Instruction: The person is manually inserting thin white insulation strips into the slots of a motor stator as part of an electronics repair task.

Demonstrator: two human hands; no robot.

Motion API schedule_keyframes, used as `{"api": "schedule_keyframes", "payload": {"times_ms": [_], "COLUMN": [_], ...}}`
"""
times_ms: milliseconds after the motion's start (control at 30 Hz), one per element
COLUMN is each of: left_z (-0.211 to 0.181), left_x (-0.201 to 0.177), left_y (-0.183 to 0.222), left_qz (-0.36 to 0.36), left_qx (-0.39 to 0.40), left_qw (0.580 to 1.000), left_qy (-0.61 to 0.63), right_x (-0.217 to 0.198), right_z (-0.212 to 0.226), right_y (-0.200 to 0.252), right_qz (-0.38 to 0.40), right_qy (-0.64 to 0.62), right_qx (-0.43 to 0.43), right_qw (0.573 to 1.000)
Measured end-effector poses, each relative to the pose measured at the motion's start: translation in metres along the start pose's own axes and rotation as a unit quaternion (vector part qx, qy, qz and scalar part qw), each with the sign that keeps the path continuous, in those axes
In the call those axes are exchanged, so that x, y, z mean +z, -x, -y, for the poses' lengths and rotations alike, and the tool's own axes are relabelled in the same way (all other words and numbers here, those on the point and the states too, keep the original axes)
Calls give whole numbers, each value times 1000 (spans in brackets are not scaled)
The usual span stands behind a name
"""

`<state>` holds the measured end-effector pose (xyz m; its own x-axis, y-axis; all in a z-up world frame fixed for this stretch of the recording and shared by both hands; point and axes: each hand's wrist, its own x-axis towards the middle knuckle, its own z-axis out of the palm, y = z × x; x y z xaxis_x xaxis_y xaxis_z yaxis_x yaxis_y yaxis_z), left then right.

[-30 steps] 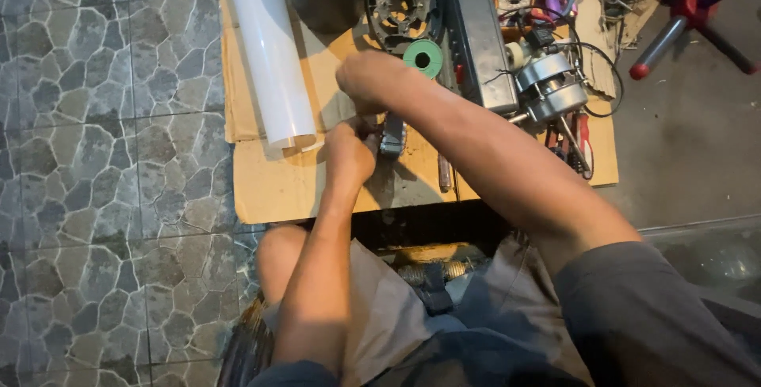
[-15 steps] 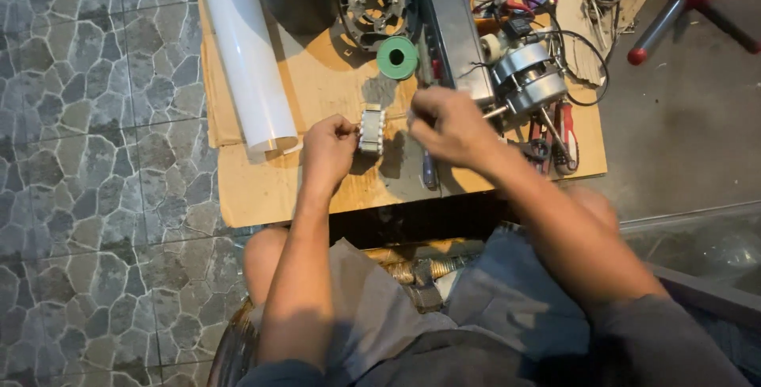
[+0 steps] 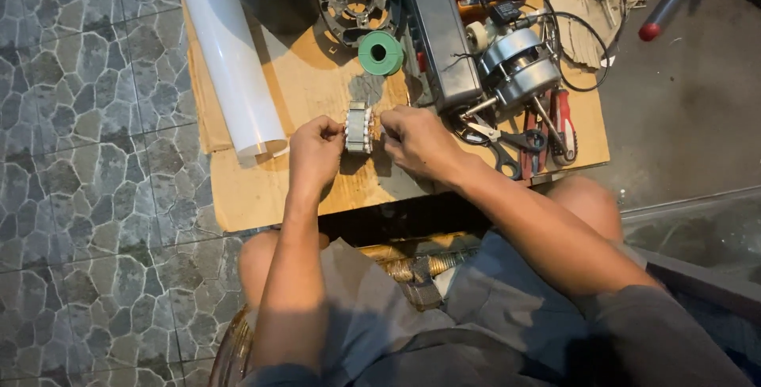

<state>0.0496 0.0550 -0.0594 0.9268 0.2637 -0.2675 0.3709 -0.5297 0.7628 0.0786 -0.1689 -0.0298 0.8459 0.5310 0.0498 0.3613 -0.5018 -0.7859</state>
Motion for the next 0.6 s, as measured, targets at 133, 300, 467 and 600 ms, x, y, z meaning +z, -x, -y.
{"api": "schedule_keyframes", "payload": {"times_ms": [133, 300, 467, 600], "left_z": [-4, -3, -1, -5], "left_x": [-1, -1, 0, 0], "left_y": [4, 3, 2, 4], "left_qz": [-1, -6, -10, -8], "left_qx": [4, 4, 0, 4], "left_qw": [1000, 1000, 1000, 1000], "left_qy": [6, 7, 14, 11], "right_x": [-2, -1, 5, 18], "right_z": [11, 7, 1, -14], "right_y": [-1, 2, -2, -4], "right_qz": [-7, 11, -16, -47], "right_qy": [-5, 9, 25, 19], "right_qx": [18, 87, 62, 23], "right_qw": [1000, 996, 998, 998]}}
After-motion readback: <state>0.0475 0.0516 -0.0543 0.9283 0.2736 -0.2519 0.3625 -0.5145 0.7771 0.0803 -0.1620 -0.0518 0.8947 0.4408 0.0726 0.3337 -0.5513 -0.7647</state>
